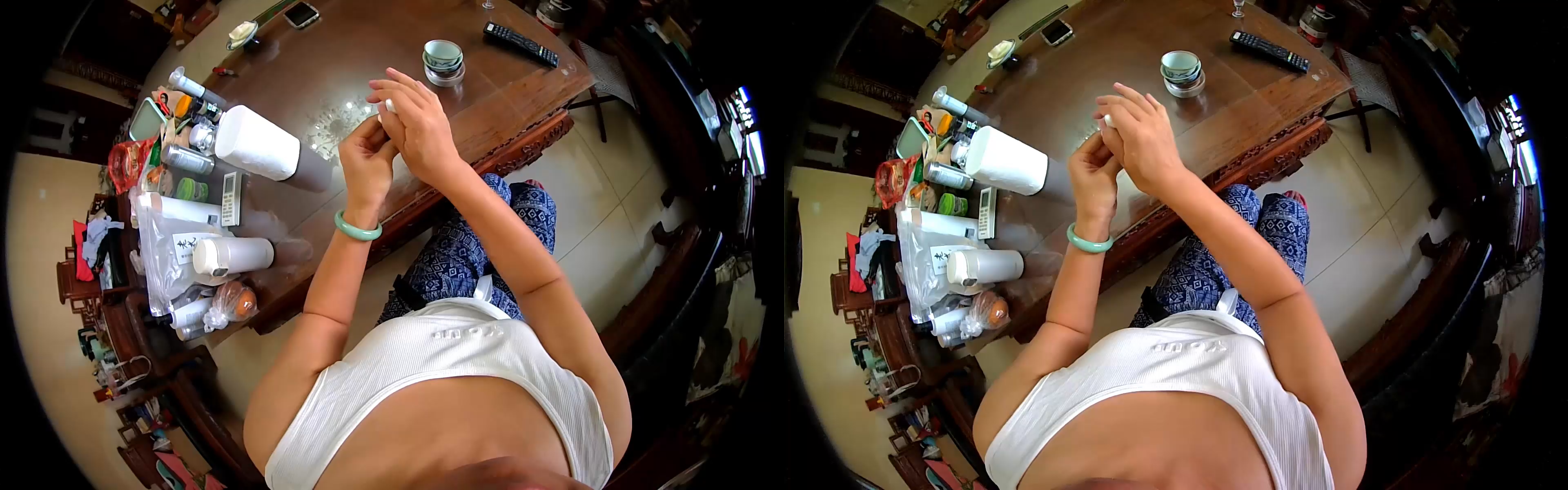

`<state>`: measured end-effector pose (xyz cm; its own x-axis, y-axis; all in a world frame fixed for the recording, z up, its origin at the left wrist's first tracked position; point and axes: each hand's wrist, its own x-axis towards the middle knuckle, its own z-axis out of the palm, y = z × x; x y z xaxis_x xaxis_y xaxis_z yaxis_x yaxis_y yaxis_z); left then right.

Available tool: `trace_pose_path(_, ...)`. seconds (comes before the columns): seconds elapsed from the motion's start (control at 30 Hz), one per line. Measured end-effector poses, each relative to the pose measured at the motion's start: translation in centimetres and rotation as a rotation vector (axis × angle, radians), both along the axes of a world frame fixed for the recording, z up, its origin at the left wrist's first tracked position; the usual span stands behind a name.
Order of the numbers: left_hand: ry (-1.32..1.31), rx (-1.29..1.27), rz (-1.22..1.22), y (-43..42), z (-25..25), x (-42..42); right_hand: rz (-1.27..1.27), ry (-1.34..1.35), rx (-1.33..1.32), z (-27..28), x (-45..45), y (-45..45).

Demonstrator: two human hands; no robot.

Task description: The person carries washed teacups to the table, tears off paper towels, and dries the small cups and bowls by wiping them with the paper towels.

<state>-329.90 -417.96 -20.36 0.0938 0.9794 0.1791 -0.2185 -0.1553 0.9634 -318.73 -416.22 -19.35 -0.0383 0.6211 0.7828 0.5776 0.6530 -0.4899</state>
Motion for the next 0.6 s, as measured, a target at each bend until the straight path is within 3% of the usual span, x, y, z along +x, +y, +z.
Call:
trace_pose_path(0.07,0.007,0.028,0.039,-0.6,0.4,0.3,0.055,0.336,-0.065,0.3,-0.4,0.9)
trace_pose_path(0.1,0.007,0.029,0.038,-0.9,0.5,0.4,0.054,0.336,-0.063,0.9,0.0,1.2)
trace_pose_path(0.17,0.078,0.106,0.091,-1.4,0.5,0.6,0.138,0.552,-0.666,1.8,1.2,1.8)
trace_pose_path(0.23,0.101,0.104,0.108,-1.5,-0.1,0.3,0.216,0.582,-0.626,1.0,1.7,2.8)
trace_pose_path(0.3,0.121,0.269,0.147,-2.0,-0.4,0.1,0.561,1.084,-0.956,0.7,2.2,3.1)
trace_pose_path(0.43,0.079,0.354,0.198,-1.9,-1.9,0.0,0.692,1.412,-1.251,1.0,2.3,2.3)
trace_pose_path(0.5,0.109,0.367,0.196,-1.7,-3.4,-0.2,0.705,1.403,-1.25,-0.4,2.3,2.8)
trace_pose_path(0.57,0.012,0.189,-0.008,-1.3,-3.3,-0.3,0.685,1.5,-1.053,-1.3,2.3,3.1)
trace_pose_path(0.6,0.008,0.125,-0.117,-0.9,-2.2,-0.7,0.603,1.376,-0.96,-0.1,2.2,2.1)
